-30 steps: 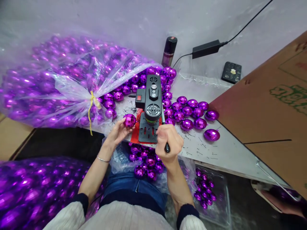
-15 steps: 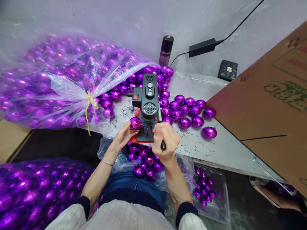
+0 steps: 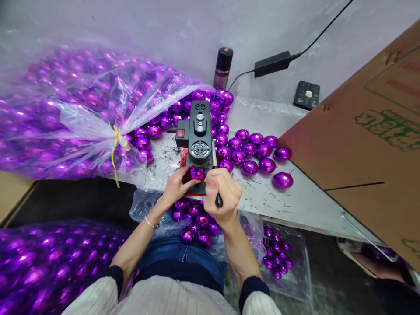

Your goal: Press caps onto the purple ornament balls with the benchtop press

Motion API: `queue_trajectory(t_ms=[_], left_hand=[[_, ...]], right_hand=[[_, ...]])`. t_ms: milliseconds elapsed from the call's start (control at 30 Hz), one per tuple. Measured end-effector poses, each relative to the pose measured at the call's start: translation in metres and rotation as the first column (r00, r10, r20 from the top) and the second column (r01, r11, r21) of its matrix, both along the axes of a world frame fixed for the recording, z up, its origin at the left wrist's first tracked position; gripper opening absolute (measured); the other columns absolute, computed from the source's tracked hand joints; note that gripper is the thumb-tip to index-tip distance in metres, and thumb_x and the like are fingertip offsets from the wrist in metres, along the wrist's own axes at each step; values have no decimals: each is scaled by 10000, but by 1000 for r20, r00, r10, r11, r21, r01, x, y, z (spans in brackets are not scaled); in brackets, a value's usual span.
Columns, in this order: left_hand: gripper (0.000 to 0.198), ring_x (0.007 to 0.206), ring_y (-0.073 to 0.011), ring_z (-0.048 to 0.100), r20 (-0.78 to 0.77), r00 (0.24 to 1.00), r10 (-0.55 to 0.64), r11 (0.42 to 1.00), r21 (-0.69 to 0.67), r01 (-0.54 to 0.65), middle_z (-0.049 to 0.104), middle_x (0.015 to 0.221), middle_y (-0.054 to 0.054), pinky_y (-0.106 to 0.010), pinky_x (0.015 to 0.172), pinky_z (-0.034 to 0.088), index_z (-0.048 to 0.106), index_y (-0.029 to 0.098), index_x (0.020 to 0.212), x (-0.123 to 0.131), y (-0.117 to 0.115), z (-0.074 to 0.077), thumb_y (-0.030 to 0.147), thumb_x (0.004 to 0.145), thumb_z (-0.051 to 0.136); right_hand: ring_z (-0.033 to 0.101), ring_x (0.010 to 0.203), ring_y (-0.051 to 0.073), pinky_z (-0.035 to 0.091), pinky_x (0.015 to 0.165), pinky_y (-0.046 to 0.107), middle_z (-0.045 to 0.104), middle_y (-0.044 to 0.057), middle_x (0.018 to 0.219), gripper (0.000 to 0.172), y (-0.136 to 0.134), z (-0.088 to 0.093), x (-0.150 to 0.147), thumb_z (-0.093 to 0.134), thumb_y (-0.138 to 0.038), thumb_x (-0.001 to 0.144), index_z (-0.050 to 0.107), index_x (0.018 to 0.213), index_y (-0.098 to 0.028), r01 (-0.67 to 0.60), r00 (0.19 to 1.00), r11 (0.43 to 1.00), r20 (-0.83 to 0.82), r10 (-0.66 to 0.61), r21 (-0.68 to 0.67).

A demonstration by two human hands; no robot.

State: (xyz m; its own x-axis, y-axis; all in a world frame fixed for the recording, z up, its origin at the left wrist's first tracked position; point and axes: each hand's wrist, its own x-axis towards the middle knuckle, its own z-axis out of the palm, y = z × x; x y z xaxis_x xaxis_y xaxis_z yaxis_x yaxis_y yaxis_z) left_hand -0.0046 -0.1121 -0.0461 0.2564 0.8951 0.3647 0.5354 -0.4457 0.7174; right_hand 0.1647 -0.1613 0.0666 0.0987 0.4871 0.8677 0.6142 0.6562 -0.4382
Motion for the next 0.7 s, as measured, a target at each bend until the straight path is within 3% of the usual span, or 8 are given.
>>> queue_trajectory(t_ms=[133, 333, 600, 700], left_hand=[[609, 1220, -316, 751, -62, 997, -42, 995, 87, 47, 761, 1317, -173, -485, 1042, 616, 609, 177, 1405, 1, -1, -2, 557, 948, 744], [606, 1243, -325, 731, -103, 988, -117, 990, 61, 123, 740, 1339, -183, -504, 1074, 594, 587, 178, 1427, -5, -1, 0, 543, 965, 727], [588, 1305, -327, 675, 1, 999, 39, 999, -29, -39, 701, 1371, -157, -482, 1136, 529, 624, 205, 1410, 18, 7, -9, 425, 897, 810], [604, 1306, -322, 670, 48, 998, 41, 999, -29, -40, 710, 1371, -143, -495, 1155, 504, 625, 223, 1413, 23, 5, -16, 424, 878, 823]], right_hand=[[613, 661, 119, 434, 599, 281, 616, -18, 685, 307, 0, 0, 0, 497, -93, 1007, 537, 732, -222, -8, 1000, 1000, 3, 8, 13], [611, 662, 123, 441, 608, 289, 620, -18, 692, 290, 0, -2, 0, 504, -102, 1005, 551, 744, -223, -4, 1000, 1000, -3, 4, 6], [613, 643, 131, 442, 595, 301, 624, -10, 680, 291, -3, -1, 1, 495, -131, 1018, 560, 751, -227, 12, 1000, 1000, 16, -12, -24], [615, 641, 132, 440, 592, 303, 630, -8, 684, 286, -4, -2, 1, 496, -146, 1024, 563, 759, -229, 27, 999, 999, 21, -26, -35]])
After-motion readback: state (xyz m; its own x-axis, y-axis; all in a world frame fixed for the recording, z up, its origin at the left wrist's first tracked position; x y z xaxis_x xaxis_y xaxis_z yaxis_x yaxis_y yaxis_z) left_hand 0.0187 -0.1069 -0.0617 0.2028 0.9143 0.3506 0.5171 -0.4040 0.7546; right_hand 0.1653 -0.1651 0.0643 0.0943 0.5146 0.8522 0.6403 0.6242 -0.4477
